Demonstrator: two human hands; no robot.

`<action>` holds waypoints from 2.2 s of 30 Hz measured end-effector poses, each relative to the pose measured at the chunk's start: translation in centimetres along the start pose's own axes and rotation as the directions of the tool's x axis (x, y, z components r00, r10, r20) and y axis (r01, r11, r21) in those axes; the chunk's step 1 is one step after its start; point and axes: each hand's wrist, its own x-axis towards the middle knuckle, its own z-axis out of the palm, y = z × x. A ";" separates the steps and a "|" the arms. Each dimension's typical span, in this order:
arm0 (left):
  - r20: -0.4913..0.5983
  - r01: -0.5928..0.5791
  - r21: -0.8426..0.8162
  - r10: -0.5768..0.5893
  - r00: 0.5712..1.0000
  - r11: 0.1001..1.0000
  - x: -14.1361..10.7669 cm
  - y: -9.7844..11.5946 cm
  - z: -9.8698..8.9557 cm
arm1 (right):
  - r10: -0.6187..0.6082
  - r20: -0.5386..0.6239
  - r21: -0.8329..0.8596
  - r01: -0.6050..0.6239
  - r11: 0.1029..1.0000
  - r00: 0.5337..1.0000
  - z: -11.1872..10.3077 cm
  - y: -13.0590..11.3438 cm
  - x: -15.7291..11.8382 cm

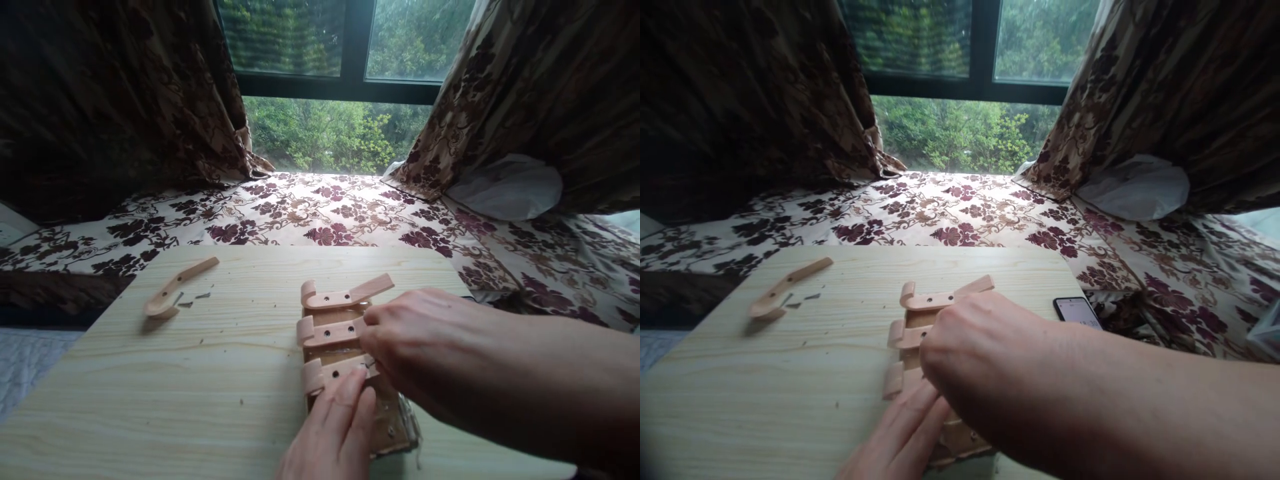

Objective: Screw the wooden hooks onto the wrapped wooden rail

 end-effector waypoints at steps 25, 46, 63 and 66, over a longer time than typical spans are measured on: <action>-0.296 0.090 0.369 0.026 0.955 0.925 1.9 0.8 2.9 | 0.054 -0.008 0.071 -0.054 0.996 0.998 1.3 1.4 1.1; -0.243 0.088 0.313 -0.009 0.970 0.946 1.6 0.9 3.5 | 0.120 -0.002 -0.110 -0.119 0.987 0.993 1.5 1.0 0.6; -0.154 0.118 0.187 -0.090 0.984 0.975 1.5 1.1 3.5 | 0.009 -0.061 -0.103 -0.015 0.995 0.998 2.9 0.6 1.0; -0.233 0.106 0.257 -0.044 0.971 0.961 1.5 1.1 3.2 | 0.158 -0.053 -0.079 -0.162 0.984 0.986 2.1 0.8 1.0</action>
